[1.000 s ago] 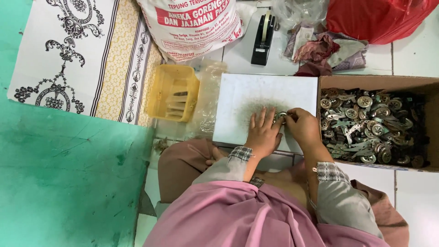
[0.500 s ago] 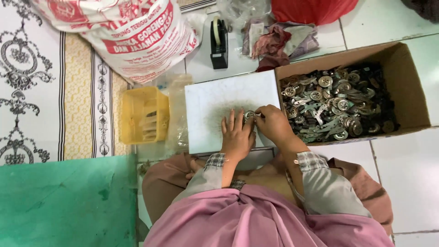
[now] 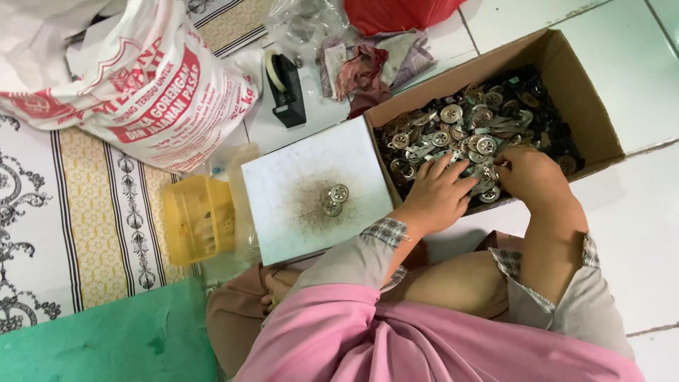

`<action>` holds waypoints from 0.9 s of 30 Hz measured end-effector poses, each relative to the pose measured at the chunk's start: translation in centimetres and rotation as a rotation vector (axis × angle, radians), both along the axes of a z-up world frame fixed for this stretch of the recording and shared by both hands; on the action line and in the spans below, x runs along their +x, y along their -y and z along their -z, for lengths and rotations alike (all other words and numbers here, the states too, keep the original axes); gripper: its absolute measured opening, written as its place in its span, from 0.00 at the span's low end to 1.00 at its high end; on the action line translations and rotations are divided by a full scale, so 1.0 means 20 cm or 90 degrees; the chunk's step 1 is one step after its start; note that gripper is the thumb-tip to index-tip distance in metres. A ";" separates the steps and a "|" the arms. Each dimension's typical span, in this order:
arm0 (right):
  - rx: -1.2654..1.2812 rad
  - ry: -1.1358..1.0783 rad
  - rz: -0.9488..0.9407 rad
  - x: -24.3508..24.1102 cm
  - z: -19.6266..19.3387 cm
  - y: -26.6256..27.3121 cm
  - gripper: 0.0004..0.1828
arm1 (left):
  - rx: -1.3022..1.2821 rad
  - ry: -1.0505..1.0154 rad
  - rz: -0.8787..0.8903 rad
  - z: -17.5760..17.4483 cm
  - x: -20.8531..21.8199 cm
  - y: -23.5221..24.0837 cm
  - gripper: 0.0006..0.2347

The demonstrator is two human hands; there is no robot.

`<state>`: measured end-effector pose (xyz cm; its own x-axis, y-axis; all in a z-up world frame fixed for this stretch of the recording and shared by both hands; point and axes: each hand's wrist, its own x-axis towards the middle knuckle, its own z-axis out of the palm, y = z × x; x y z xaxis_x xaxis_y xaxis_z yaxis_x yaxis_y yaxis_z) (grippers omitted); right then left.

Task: The person sits on the floor and sorts small metal fasteners from a cardboard box onto a white board. They place a handful of dark fasteners into a clear plastic bag, seal it, and set it aside. They then pick out several larger silver fasteners from the box and place them on the board.

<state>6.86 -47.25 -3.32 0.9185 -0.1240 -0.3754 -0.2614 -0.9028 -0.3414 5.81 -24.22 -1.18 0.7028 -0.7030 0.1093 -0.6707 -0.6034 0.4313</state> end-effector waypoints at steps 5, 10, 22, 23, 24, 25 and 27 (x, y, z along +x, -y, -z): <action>-0.044 -0.051 0.016 0.06 0.08 0.14 0.24 | 0.120 -0.079 0.039 0.19 0.12 0.25 0.17; -0.044 -0.127 -0.076 0.15 0.05 0.10 0.25 | 0.217 -0.170 0.048 0.32 0.15 0.27 0.26; -0.129 -0.223 -0.076 0.19 0.11 0.05 0.17 | 0.226 -0.167 0.065 0.34 0.15 0.27 0.24; -0.139 -0.242 -0.078 0.20 0.11 0.05 0.17 | 0.237 -0.148 0.071 0.35 0.15 0.27 0.24; -0.149 -0.261 -0.081 0.20 0.11 0.05 0.17 | 0.248 -0.130 0.077 0.36 0.14 0.28 0.24; -0.151 -0.260 -0.085 0.19 0.15 0.07 0.17 | 0.246 -0.130 0.072 0.33 0.15 0.28 0.24; -0.134 -0.192 -0.085 0.16 0.22 0.12 0.11 | 0.302 -0.156 0.088 0.28 0.15 0.28 0.27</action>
